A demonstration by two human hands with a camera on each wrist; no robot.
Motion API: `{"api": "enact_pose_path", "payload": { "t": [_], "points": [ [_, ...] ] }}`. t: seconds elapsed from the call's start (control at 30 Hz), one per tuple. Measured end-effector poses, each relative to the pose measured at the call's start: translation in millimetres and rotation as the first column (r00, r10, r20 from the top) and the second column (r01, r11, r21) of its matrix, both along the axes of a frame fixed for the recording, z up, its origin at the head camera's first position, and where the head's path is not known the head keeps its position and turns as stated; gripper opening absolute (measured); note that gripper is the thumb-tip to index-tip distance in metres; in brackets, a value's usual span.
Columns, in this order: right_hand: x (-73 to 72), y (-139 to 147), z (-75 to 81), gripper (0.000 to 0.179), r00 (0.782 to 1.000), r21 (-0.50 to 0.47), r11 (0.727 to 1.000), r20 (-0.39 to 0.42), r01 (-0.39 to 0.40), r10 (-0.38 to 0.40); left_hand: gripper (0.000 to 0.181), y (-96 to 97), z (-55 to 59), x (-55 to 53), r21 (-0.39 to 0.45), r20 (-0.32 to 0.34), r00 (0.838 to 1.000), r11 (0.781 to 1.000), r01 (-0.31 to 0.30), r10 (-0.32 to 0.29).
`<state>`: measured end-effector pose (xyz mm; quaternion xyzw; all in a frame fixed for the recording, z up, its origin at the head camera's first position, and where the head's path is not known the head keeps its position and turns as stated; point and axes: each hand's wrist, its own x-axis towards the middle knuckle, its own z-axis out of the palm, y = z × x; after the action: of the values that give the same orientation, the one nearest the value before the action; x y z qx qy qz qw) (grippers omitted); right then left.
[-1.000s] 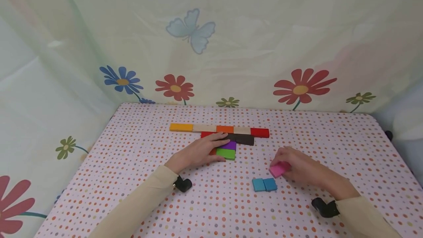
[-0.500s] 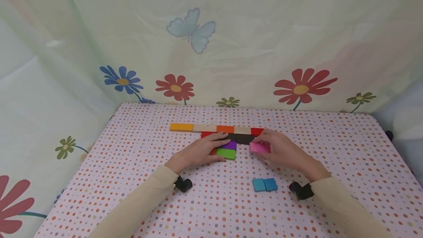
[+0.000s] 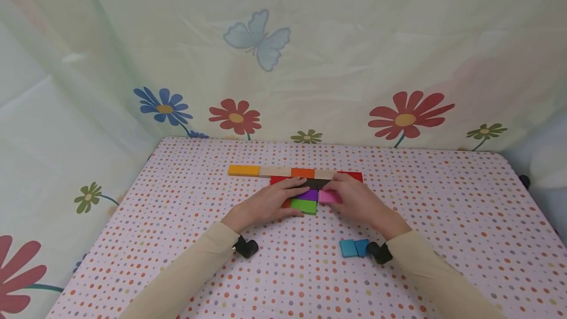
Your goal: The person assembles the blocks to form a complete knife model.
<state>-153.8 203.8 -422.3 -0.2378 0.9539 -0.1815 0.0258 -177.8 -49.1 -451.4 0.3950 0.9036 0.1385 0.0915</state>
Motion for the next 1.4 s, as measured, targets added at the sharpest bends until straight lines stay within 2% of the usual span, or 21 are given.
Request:
{"api": "enact_pose_path", "payload": {
  "t": [0.27, 0.8, 1.4],
  "points": [
    [-0.6, -6, -5.4, 0.035, 0.999, 0.058, 0.998, -0.05, -0.005, 0.008, 0.071, -0.8, 0.0, 0.2, 0.003, 0.006, 1.0, 1.0, 0.0, 0.0],
    [2.8, -11, -5.0, 0.037, 0.999, 0.071, 0.997, -0.055, 0.006, -0.002, 0.07, -1.9, -2.1, -0.4, 0.025, 0.024, 1.0, 1.0, -0.011, 0.01],
    [5.9, -11, -9.5, 0.035, 0.994, 0.038, 0.999, -0.105, 0.017, -0.013, 0.07, -1.6, -2.7, -1.0, 0.039, 0.034, 0.999, 0.999, -0.012, 0.011]
  ]
}}
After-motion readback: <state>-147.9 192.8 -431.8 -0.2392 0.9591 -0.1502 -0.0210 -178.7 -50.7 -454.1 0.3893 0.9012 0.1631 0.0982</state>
